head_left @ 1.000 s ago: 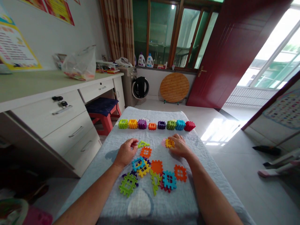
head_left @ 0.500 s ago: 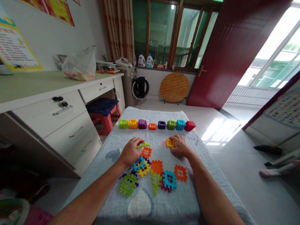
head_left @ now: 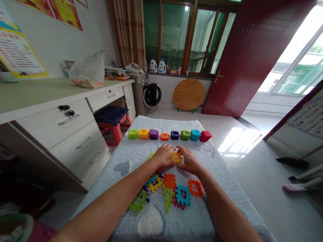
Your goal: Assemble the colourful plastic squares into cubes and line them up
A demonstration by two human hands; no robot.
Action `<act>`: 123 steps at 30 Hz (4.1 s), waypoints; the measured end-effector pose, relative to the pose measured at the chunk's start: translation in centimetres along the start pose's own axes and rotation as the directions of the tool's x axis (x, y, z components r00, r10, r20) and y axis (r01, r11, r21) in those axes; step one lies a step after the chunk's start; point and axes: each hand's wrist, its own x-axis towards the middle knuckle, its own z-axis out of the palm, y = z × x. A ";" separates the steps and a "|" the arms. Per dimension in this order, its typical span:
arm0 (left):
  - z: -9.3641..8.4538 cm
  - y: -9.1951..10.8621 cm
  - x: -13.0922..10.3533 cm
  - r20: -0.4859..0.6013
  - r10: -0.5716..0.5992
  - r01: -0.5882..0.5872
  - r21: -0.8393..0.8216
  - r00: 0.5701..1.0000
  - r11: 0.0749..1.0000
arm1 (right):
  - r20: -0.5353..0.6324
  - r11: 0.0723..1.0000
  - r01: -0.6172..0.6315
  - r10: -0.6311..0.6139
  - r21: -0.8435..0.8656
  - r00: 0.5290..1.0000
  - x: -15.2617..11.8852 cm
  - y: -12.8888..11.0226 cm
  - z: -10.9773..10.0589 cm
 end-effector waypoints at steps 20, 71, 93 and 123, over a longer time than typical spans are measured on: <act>-2.3 0.1 1.5 0.158 -0.031 0.010 0.128 0.987 0.992 | -0.261 0.951 -0.223 0.276 0.216 0.925 -0.8 4.3 -1.1; -5.1 -5.4 -8.0 0.077 -0.057 0.058 -0.014 0.995 0.998 | -0.174 0.953 -0.267 0.290 0.143 0.941 -1.0 4.0 -0.7; -1.9 0.6 -4.8 0.039 -0.086 0.089 -0.070 0.996 0.994 | -0.100 0.984 -0.106 0.121 0.141 0.988 -0.6 1.8 -1.0; -3.1 -3.6 -10.6 0.051 -0.242 0.247 -0.203 0.969 0.947 | -0.094 0.989 -0.141 0.137 -0.040 0.986 -1.0 2.4 0.1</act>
